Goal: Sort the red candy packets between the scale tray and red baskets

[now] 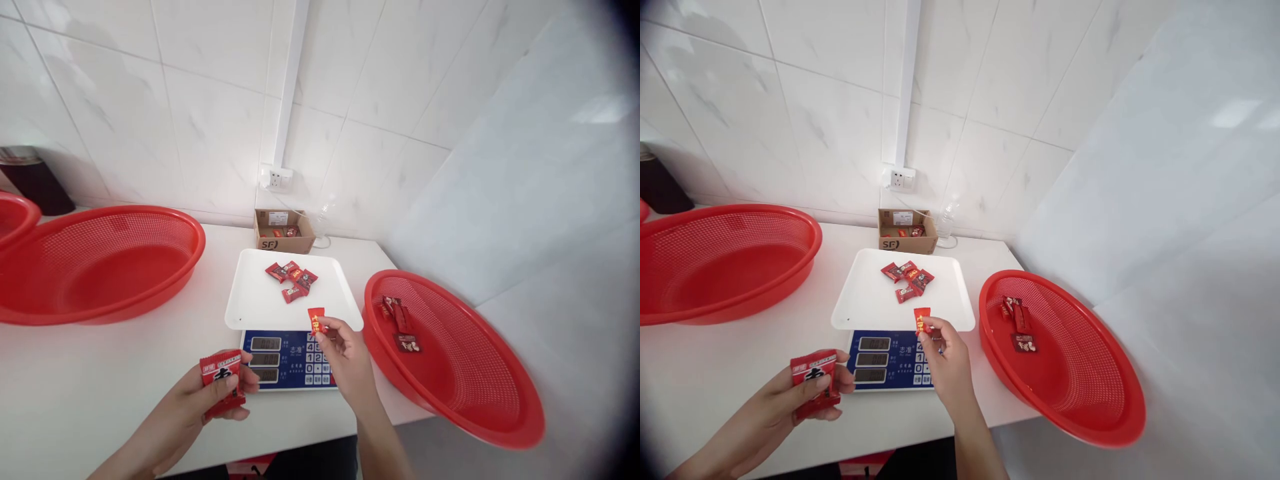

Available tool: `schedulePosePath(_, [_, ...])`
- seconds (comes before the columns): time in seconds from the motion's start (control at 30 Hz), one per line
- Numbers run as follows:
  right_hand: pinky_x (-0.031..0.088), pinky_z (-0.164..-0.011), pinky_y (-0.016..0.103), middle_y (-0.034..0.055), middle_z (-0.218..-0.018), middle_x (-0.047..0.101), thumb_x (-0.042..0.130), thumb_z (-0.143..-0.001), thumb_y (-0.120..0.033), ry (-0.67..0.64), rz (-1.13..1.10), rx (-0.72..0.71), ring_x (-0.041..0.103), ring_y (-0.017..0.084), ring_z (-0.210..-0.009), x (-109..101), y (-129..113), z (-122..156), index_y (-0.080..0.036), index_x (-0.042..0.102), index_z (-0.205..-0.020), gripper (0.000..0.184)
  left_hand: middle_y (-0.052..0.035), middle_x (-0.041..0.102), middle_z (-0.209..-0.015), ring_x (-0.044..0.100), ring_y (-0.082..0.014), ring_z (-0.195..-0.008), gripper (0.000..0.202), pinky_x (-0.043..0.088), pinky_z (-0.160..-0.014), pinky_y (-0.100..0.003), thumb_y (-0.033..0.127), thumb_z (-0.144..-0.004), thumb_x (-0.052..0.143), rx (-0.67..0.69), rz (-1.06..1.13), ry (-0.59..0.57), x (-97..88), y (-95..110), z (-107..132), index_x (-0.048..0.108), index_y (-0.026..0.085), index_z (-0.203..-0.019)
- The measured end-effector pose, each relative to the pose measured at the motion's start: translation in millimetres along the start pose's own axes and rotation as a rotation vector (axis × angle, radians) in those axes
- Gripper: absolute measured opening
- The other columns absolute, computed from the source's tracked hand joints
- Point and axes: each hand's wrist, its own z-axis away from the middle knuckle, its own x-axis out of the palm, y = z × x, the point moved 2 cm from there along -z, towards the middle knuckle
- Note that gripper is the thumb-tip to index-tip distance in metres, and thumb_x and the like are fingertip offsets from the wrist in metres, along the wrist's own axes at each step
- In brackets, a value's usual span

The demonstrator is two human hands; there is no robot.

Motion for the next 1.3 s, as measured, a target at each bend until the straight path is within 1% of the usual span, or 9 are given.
schedulePosePath(0.17, [0.052, -0.071, 0.032, 0.0068, -0.091, 0.067, 0.056, -0.082, -0.037, 0.019, 0.104, -0.066, 0.062, 0.018, -0.076, 4.6, -5.4, -10.2, -0.019, 0.063, -0.101, 0.027, -0.0033, 0.064, -0.07, 0.055, -0.0185, -0.069, 0.04, 0.046, -0.053, -0.027, 0.043, -0.072, 0.071, 0.056, -0.047, 0.001, -0.8, -1.2, 1.8, 0.063, 0.018, -0.103])
schedulePosePath(0.3, [0.052, -0.073, 0.032, 0.006, -0.099, 0.067, 0.051, -0.085, -0.031, -0.011, 0.282, -0.154, 0.062, 0.018, -0.083, 9.6, -3.0, -19.6, -0.021, 0.063, -0.103, 0.024, -0.0007, 0.058, -0.06, 0.05, -0.0155, -0.059, 0.041, 0.038, -0.046, -0.024, 0.049, -0.075, 0.066, 0.077, -0.088, -0.028, -1.1, -1.8, 1.8, 0.062, 0.017, -0.101])
schedulePosePath(0.43, [0.049, -0.082, 0.036, 0.0061, -0.103, 0.068, 0.047, -0.086, -0.027, -0.041, 0.441, -0.24, 0.061, 0.021, -0.096, 13.4, -0.6, -31.7, -0.022, 0.063, -0.105, 0.026, -0.0003, 0.056, -0.058, 0.048, -0.0151, -0.056, 0.041, 0.037, -0.045, -0.024, 0.051, -0.076, 0.064, 0.08, -0.109, -0.035, 1.6, -1.8, 2.5, 0.061, 0.017, -0.099])
schedulePosePath(0.57, [0.047, -0.086, 0.037, 0.0058, -0.103, 0.069, 0.045, -0.088, -0.023, -0.051, 0.547, -0.288, 0.062, 0.021, -0.097, 15.2, -3.4, -42.5, -0.023, 0.063, -0.109, 0.028, -0.0001, 0.055, -0.058, 0.048, -0.0156, -0.057, 0.043, 0.038, -0.045, -0.025, 0.052, -0.074, 0.064, 0.083, -0.136, -0.027, 2.4, -1.6, 2.8, 0.061, 0.016, -0.098])
schedulePosePath(0.7, [0.042, -0.096, 0.042, 0.0098, -0.12, 0.063, 0.045, -0.088, -0.019, -0.059, 0.674, -0.316, 0.056, 0.025, -0.111, 18.5, -6.5, -50.3, -0.019, 0.062, -0.116, 0.033, 0.0, 0.055, -0.058, 0.049, -0.0158, -0.058, 0.042, 0.039, -0.046, -0.025, 0.051, -0.075, 0.064, 0.079, -0.145, -0.03, 1.3, -2.2, 2.5, 0.06, 0.016, -0.097])
schedulePosePath(0.8, [0.041, -0.099, 0.042, 0.0102, -0.126, 0.059, 0.045, -0.086, -0.016, -0.101, 0.697, -0.31, 0.051, 0.025, -0.116, 23.0, -6.7, -54.2, -0.017, 0.061, -0.12, 0.037, 0.0, 0.056, -0.059, 0.05, -0.0163, -0.059, 0.04, 0.039, -0.046, -0.025, 0.05, -0.075, 0.065, 0.077, -0.141, -0.031, 1.1, -3.2, 2.5, 0.061, 0.017, -0.097])
schedulePosePath(1.0, [0.042, -0.097, 0.042, 0.0083, -0.122, 0.062, 0.042, -0.084, -0.008, -0.151, 0.724, -0.346, 0.053, 0.026, -0.11, 32.1, -3.3, -66.3, -0.018, 0.059, -0.123, 0.044, -0.0004, 0.056, -0.059, 0.051, -0.0166, -0.059, 0.041, 0.04, -0.045, -0.025, 0.051, -0.074, 0.065, 0.078, -0.168, -0.043, 0.8, -3.5, 2.0, 0.062, 0.017, -0.097])
schedulePosePath(1.17, [0.043, -0.095, 0.038, 0.0069, -0.12, 0.064, 0.04, -0.083, -0.003, -0.195, 0.713, -0.391, 0.052, 0.025, -0.108, 40.7, -4.4, -72.6, -0.016, 0.062, -0.121, 0.046, -0.0011, 0.057, -0.06, 0.052, -0.0175, -0.061, 0.043, 0.043, -0.047, -0.026, 0.052, -0.073, 0.065, 0.049, -0.199, -0.105, 0.7, -2.6, 1.7, 0.063, 0.016, -0.097])
schedulePosePath(1.3, [0.045, -0.092, 0.032, 0.0015, -0.111, 0.069, 0.043, -0.083, -0.004, -0.265, 0.677, -0.434, 0.054, 0.021, -0.102, 47.0, -8.5, -70.7, -0.02, 0.066, -0.114, 0.042, -0.0002, 0.056, -0.059, 0.05, -0.0164, -0.059, 0.041, 0.042, -0.047, -0.026, 0.052, -0.073, 0.066, 0.065, -0.196, -0.054, 2.0, -1.8, 3.3, 0.062, 0.016, -0.093])
